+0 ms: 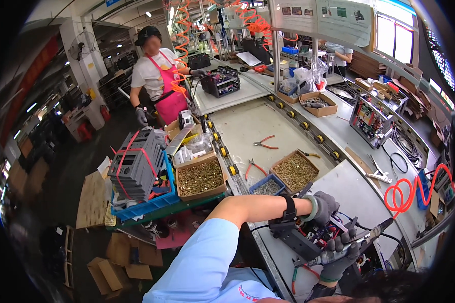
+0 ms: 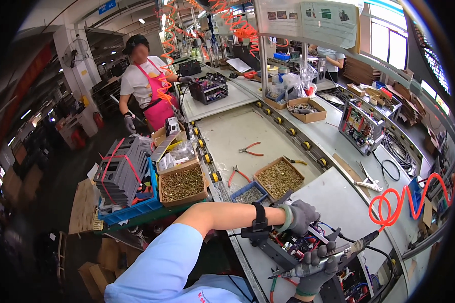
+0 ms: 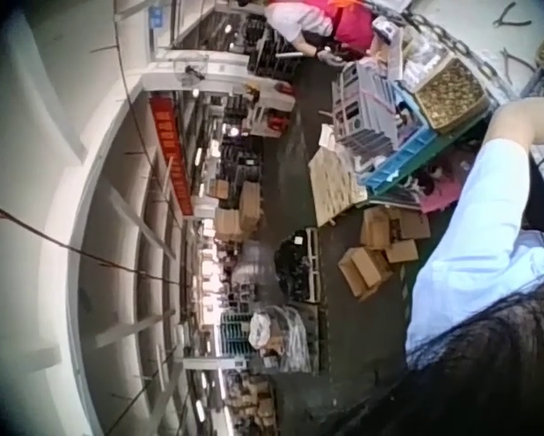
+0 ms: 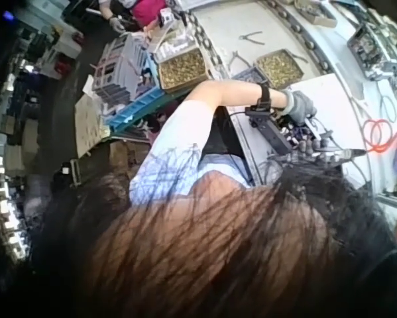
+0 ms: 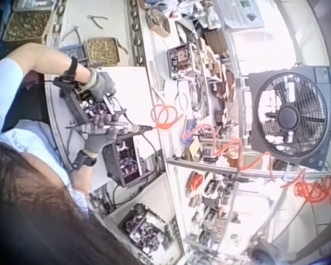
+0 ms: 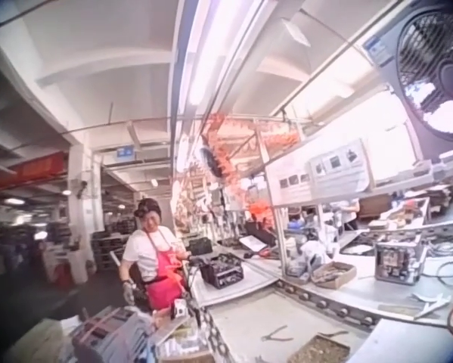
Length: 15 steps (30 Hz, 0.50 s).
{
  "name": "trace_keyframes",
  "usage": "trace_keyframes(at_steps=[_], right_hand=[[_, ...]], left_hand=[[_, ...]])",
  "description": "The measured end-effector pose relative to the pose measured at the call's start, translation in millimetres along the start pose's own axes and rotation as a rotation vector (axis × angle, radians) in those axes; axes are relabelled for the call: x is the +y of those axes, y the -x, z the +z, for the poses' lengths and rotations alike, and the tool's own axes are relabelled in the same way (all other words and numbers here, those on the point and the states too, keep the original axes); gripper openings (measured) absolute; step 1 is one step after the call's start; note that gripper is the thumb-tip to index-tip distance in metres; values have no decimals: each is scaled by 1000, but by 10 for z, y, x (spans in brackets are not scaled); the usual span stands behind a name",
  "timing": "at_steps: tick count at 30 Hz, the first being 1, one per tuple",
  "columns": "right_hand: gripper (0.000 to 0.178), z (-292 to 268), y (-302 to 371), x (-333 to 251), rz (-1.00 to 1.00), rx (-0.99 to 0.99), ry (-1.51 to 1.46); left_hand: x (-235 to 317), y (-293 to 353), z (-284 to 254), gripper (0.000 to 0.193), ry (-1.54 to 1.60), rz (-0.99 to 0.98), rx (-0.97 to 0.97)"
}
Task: Assembling internal components and wiring of an inverter unit on an industrial assembly line.
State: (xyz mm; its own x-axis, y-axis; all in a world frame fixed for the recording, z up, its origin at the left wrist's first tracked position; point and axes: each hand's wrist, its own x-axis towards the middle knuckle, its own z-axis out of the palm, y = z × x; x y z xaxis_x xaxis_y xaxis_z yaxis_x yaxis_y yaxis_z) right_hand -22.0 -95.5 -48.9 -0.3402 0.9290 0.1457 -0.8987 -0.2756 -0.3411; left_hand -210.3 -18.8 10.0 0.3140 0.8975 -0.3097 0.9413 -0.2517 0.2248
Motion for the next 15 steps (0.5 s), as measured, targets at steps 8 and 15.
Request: trace_keyframes(at_steps=[8,15], right_hand=[[37,-12,6,7,19,44,57],[38,-43,43,11,3,-1,-5]], left_hand=[[-126,-3,-75,67,211,51,-65],[121,28,-215,56,24,11,-136]])
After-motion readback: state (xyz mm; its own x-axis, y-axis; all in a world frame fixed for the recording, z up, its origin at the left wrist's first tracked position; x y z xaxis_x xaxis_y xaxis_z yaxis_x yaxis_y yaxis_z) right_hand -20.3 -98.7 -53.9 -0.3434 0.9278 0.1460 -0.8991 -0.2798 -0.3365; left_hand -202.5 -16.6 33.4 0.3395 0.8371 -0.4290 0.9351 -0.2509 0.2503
